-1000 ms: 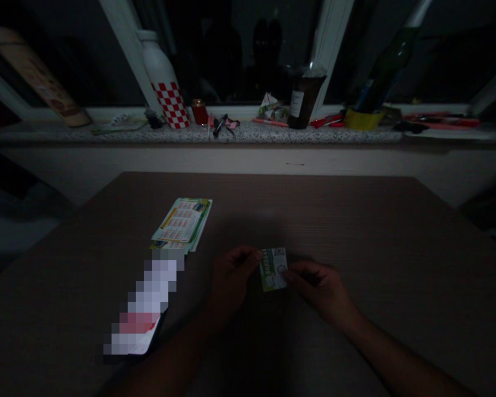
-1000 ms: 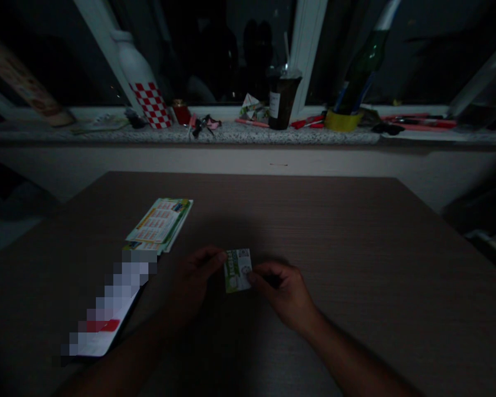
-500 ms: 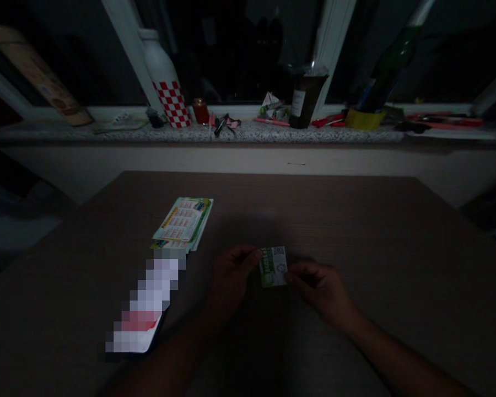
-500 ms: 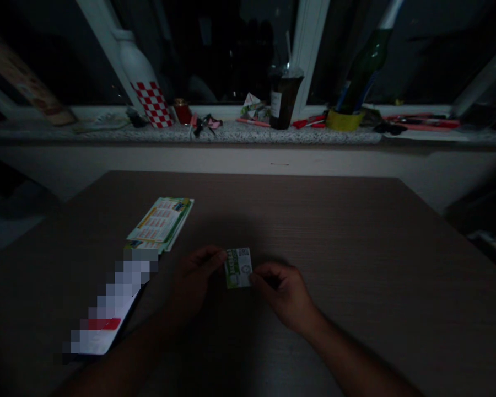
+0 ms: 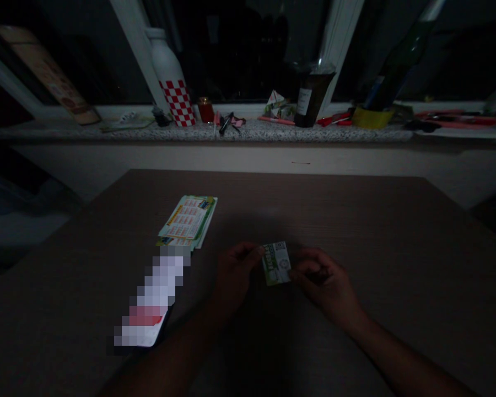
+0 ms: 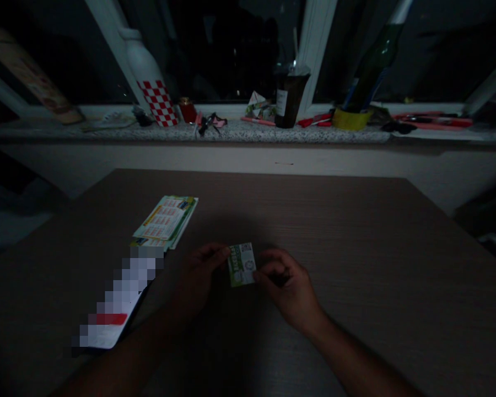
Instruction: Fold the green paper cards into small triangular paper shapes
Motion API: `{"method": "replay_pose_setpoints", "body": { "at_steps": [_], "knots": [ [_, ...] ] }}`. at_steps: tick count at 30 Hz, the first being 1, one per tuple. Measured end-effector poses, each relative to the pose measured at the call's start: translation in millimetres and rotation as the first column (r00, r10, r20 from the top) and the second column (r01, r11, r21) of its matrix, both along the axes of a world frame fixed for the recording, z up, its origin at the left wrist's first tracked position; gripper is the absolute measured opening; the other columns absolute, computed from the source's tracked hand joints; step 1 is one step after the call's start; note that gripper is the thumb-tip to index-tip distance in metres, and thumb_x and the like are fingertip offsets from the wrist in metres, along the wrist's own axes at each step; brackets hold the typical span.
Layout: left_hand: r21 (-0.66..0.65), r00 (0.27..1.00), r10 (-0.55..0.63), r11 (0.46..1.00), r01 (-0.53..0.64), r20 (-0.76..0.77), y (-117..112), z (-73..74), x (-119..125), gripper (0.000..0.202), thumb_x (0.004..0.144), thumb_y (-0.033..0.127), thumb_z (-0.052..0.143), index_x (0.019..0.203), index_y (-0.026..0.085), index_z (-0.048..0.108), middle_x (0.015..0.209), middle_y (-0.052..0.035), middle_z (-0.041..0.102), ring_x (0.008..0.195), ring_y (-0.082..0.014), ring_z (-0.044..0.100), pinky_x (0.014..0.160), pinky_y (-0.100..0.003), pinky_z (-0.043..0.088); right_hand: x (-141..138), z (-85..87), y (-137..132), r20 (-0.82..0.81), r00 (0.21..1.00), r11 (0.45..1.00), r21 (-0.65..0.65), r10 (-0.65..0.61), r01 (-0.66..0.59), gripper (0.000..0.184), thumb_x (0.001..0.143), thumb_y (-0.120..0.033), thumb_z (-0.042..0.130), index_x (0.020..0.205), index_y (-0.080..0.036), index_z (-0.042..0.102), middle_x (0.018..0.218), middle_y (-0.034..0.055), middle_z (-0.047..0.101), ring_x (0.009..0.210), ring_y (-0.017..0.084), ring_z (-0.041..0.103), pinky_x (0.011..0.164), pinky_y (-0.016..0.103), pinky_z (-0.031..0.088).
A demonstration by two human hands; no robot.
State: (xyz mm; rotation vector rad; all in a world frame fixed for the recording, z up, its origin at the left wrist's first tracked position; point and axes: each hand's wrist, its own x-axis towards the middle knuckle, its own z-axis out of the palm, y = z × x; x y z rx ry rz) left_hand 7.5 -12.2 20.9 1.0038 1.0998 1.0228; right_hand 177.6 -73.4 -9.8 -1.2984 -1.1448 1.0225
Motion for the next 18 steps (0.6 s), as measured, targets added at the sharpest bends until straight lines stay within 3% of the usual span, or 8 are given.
{"method": "replay_pose_setpoints", "body": {
  "at_steps": [6, 9, 12, 18],
  "knots": [
    [-0.035, 1.0, -0.003, 0.999, 0.004, 0.018, -0.5, -2.6, 0.5, 0.016, 0.069, 0.031, 0.072, 0.069, 0.015, 0.068, 0.062, 0.0011, 0.063, 0.057, -0.0129, 0.057, 0.057, -0.025, 0.047, -2.3, 6.6, -1.1, 0.006, 0.998, 0.998, 0.008, 0.07, -0.07, 0.023, 0.08, -0.033, 0.065, 0.1, -0.02, 0.064, 0.073, 0.0013, 0.068, 0.069, 0.015, 0.065, 0.065, 0.026, 0.052],
    [-0.024, 1.0, 0.002, 1.0, -0.002, -0.009, -2.4, 2.6, 0.6, 0.015, 0.07, 0.03, 0.071, 0.067, 0.015, 0.067, 0.059, 0.0024, 0.061, 0.055, -0.0118, 0.055, 0.056, -0.024, 0.045, -2.2, 8.0, -1.2, 0.082, 0.992, 0.996, -0.015, 0.092, -0.091, 0.016, 0.081, -0.035, 0.064, 0.085, -0.02, 0.069, 0.077, 0.003, 0.07, 0.073, 0.017, 0.065, 0.068, 0.027, 0.052],
    [-0.006, 0.999, 0.009, 1.0, -0.01, -0.034, -3.1, 6.4, 0.7, 0.015, 0.071, 0.029, 0.07, 0.066, 0.016, 0.067, 0.058, 0.0032, 0.059, 0.054, -0.0109, 0.053, 0.054, -0.022, 0.043, -1.4, 7.8, -1.3, 0.195, 0.977, 0.996, -0.034, 0.086, -0.081, 0.022, 0.084, -0.037, 0.061, 0.074, -0.019, 0.068, 0.069, 0.0016, 0.067, 0.066, 0.015, 0.062, 0.062, 0.026, 0.049],
    [0.011, 1.0, 0.004, 1.0, -0.004, -0.007, -0.9, 1.3, 0.6, 0.017, 0.069, 0.029, 0.071, 0.063, 0.015, 0.065, 0.056, 0.0034, 0.056, 0.053, -0.0103, 0.051, 0.053, -0.022, 0.041, -0.5, 7.0, -2.1, 0.233, 0.969, 0.996, -0.037, 0.088, -0.081, 0.026, 0.086, -0.04, 0.058, 0.074, -0.019, 0.066, 0.067, 0.001, 0.064, 0.062, 0.014, 0.058, 0.057, 0.024, 0.046]
  ]
}}
